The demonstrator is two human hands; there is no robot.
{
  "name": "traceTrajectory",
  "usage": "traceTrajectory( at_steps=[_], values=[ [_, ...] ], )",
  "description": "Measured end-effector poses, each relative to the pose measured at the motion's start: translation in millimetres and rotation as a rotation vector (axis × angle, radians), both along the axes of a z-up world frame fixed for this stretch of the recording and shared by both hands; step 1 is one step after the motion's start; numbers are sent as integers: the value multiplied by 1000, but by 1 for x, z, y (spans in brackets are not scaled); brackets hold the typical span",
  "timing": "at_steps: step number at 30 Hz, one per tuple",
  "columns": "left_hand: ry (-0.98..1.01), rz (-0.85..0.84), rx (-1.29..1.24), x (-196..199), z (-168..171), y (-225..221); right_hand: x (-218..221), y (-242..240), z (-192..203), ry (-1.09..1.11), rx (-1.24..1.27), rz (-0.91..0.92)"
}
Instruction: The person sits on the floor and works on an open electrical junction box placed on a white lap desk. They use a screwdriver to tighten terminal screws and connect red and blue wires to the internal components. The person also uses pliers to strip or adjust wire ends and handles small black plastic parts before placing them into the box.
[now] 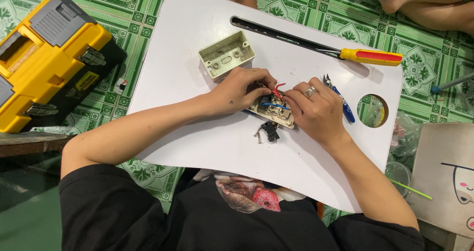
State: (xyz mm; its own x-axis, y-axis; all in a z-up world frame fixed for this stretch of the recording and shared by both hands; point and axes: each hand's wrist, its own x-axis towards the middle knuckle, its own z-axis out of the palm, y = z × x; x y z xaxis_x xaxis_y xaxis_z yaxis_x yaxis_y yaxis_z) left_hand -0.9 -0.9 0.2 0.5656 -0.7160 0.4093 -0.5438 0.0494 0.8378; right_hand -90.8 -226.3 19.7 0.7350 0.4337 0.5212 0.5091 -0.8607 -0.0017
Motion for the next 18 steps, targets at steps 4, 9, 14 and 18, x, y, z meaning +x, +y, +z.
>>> traceTrajectory(
  at_steps=[4,9,14,18],
  values=[
    [5,2,1,0,2,1,1,0,-1,-19,-32,2],
    [7,6,14,0,1,1,1,1,-4,-40,-79,8],
    [-7,19,2,-2,1,0,0,3,-3,-49,-112,7],
    [-14,17,-17,0,-5,0,2,-1,-11,-102,-139,7]
  ],
)
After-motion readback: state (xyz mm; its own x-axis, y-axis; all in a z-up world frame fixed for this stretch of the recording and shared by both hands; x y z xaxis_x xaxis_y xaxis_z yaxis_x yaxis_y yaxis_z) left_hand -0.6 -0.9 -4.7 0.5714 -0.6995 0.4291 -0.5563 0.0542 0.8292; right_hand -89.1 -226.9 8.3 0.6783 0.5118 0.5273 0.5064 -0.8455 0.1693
